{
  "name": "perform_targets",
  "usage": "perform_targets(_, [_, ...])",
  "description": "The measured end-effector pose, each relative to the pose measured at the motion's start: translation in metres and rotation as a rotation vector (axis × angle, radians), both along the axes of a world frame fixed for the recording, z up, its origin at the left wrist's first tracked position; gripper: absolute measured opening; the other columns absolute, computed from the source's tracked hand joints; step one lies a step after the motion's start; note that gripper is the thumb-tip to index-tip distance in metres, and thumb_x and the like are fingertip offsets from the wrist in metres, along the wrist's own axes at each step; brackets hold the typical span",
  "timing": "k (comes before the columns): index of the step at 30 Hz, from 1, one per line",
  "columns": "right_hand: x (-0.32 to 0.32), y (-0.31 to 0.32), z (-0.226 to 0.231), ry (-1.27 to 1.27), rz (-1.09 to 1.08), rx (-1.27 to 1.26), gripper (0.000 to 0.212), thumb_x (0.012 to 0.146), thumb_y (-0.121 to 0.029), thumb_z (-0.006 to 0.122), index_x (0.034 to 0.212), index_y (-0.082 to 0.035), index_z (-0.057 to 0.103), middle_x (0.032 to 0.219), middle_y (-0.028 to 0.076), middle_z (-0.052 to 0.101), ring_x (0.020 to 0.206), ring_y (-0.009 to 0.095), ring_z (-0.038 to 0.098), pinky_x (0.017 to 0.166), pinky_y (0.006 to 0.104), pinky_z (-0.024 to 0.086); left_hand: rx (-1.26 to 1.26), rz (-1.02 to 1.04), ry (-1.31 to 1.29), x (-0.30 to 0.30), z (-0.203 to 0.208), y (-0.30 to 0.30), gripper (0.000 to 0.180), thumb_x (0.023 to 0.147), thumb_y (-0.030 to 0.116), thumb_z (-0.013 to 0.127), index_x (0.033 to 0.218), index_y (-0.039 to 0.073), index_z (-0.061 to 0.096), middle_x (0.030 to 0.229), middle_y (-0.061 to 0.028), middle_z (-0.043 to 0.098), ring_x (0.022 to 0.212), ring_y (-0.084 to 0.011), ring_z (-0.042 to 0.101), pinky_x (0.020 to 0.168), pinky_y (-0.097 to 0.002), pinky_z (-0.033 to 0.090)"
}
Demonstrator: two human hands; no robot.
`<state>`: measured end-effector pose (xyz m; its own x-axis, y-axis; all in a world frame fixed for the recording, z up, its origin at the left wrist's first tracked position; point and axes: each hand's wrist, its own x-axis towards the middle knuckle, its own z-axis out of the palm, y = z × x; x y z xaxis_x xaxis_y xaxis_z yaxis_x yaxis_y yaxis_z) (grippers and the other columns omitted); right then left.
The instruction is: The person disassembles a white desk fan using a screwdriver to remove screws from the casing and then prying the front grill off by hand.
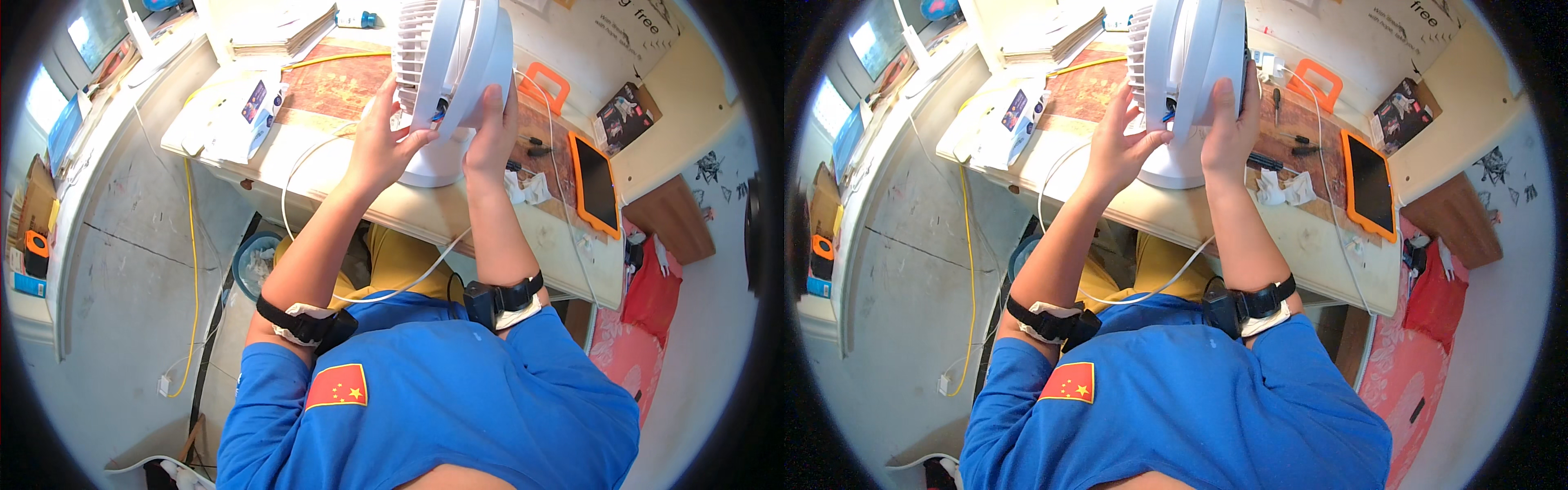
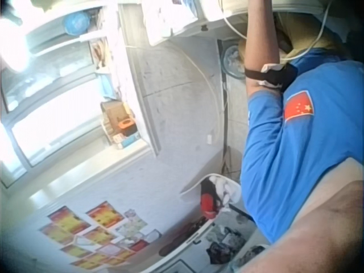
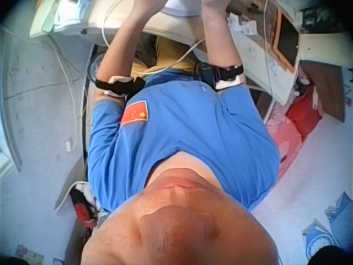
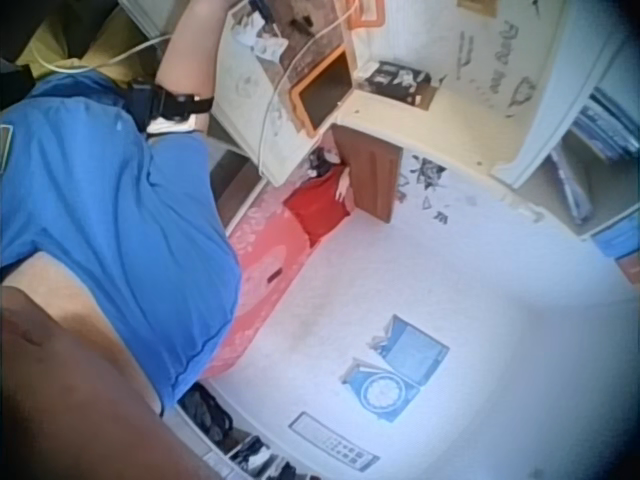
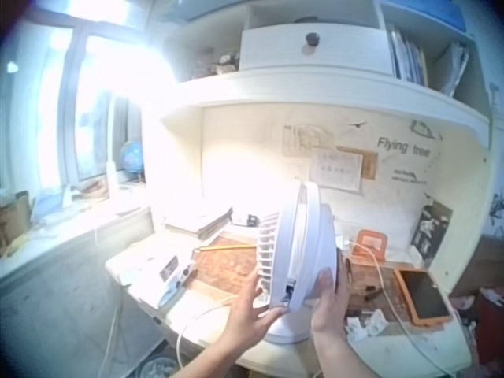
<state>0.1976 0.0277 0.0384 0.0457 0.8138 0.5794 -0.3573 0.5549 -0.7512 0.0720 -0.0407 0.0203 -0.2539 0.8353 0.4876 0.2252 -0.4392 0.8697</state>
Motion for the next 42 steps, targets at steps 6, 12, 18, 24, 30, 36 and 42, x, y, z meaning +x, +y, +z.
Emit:
perform_targets(6, [0.000,0.003,-0.005,0.099,0.023,-0.063,0.069,0.092,-0.041,0.057,0.139,0.005,0.036,0.132,0.015,0.048,0.119,0.022,0.047,0.101,0.0328,0.035,0.119,0.076,0.114,0.008,-0.001,-0.002,0.077,0.081,0.000,0.068,0.143,0.001,0.023,0.139,-0.0213,0.037,0.128,-0.0363,0.040,0.092,-0.0413,0.052])
perform_targets(12, [-0.005,-0.001,-0.007,0.175,0.003,-0.111,0.063,0.093,-0.042,0.054,0.136,0.002,0.041,0.125,0.011,0.053,0.111,0.019,0.050,0.097,0.0317,0.038,0.168,0.149,0.185,0.015,-0.004,-0.001,0.078,0.081,-0.001,0.066,0.143,0.000,0.021,0.138,-0.0240,0.039,0.128,-0.0367,0.041,0.088,-0.0413,0.055])
perform_targets(18, [-0.008,-0.002,-0.010,0.235,0.013,-0.140,0.057,0.094,-0.040,0.052,0.134,0.000,0.044,0.124,0.010,0.054,0.111,0.018,0.051,0.097,0.0313,0.038,0.235,0.170,0.239,0.016,-0.008,0.001,0.079,0.081,0.000,0.065,0.144,-0.001,0.017,0.134,-0.0239,0.042,0.125,-0.0337,0.045,0.087,-0.0407,0.055])
perform_targets(24, [-0.014,-0.005,-0.009,0.320,0.004,-0.166,0.053,0.095,-0.036,0.052,0.133,0.000,0.044,0.122,0.010,0.054,0.109,0.018,0.052,0.095,0.0308,0.040,0.224,0.159,0.230,0.022,-0.006,0.000,0.082,0.082,0.000,0.063,0.146,0.000,0.011,0.135,-0.0254,0.041,0.121,-0.0350,0.049,0.086,-0.0397,0.055])
perform_targets(30, [-0.030,-0.016,0.000,0.514,0.035,-0.169,0.053,0.095,-0.032,0.051,0.135,0.001,0.039,0.121,0.011,0.053,0.109,0.020,0.053,0.095,0.0328,0.041,0.377,0.324,0.533,0.019,-0.017,0.007,0.082,0.084,-0.004,0.058,0.148,0.004,0.006,0.139,-0.0273,0.036,0.120,-0.0369,0.050,0.086,-0.0398,0.054])
perform_targets(36, [-0.032,-0.010,-0.016,0.428,-0.069,-0.160,0.056,0.096,-0.035,0.050,0.136,0.001,0.035,0.129,0.013,0.044,0.115,0.022,0.048,0.097,0.0337,0.041,0.313,0.234,0.457,0.017,-0.020,0.005,0.077,0.085,-0.004,0.057,0.148,0.005,0.012,0.143,-0.0250,0.032,0.125,-0.0359,0.046,0.087,-0.0398,0.054])
perform_targets(42, [-0.031,-0.008,-0.017,0.493,0.008,-0.156,0.058,0.095,-0.036,0.051,0.136,0.002,0.033,0.129,0.013,0.044,0.115,0.021,0.048,0.096,0.0333,0.042,0.294,0.138,0.311,0.018,-0.019,0.003,0.072,0.086,-0.002,0.059,0.146,0.004,0.019,0.142,-0.0252,0.032,0.128,-0.0352,0.042,0.086,-0.0387,0.055])
